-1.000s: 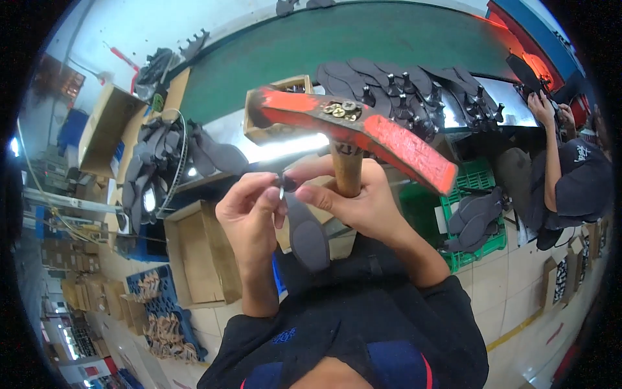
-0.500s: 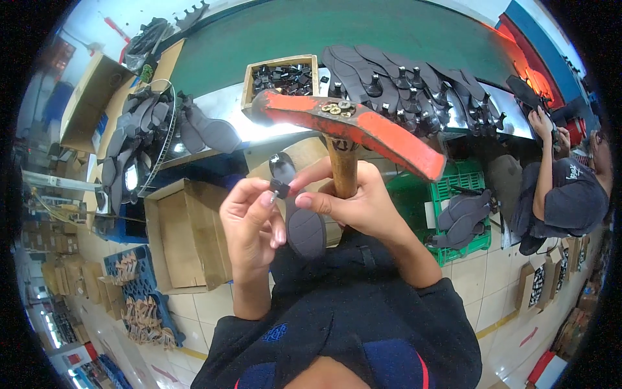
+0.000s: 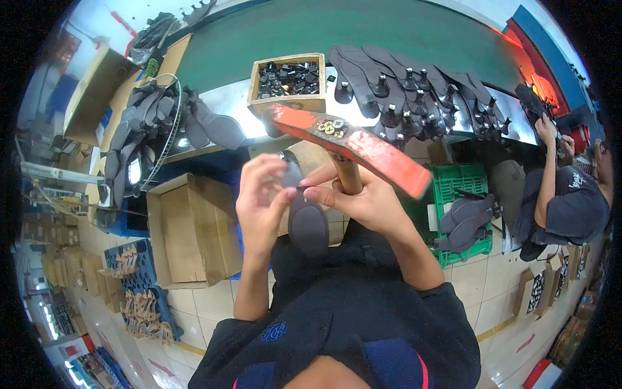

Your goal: Manually assemble and secure heel components to shoe soles using a hammer and small nails in a factory production line.

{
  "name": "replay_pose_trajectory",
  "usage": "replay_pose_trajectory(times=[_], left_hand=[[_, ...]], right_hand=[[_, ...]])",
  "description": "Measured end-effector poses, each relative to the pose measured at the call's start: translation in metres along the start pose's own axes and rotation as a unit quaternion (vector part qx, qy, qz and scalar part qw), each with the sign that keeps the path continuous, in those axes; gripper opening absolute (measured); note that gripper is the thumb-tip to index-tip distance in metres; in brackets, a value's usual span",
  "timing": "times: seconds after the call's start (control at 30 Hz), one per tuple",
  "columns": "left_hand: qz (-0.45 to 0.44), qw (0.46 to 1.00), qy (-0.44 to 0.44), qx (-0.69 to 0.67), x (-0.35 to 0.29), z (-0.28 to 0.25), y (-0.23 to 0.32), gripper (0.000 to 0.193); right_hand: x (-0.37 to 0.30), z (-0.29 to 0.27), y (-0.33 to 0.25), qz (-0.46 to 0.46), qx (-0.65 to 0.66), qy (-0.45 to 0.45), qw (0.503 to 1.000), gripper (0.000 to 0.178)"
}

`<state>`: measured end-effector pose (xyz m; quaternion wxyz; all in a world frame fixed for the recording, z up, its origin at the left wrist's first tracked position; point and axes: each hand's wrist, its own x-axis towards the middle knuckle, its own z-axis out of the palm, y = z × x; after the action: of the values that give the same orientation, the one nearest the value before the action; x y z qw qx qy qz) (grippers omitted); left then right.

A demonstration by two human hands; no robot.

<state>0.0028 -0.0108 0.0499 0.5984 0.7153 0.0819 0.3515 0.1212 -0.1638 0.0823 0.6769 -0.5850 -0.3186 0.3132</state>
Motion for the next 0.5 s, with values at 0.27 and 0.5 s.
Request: replay_pose_trajectory(times=[0.27,0.5], left_hand=[[-0.066,0.944,-0.078,0.313,0.025,-0.031,-0.089,0.029],[-0.007,0.931,-0.008,0.365,0.003,-0.018,-0.096,0.022]], right_hand=[[0.058,-0.008,0.046,-0.009,-0.184,-0.031,0.982,0.018],[0.082,-0.001,0.084,-0.042,-0.132,-0.1,0.985,0.019]])
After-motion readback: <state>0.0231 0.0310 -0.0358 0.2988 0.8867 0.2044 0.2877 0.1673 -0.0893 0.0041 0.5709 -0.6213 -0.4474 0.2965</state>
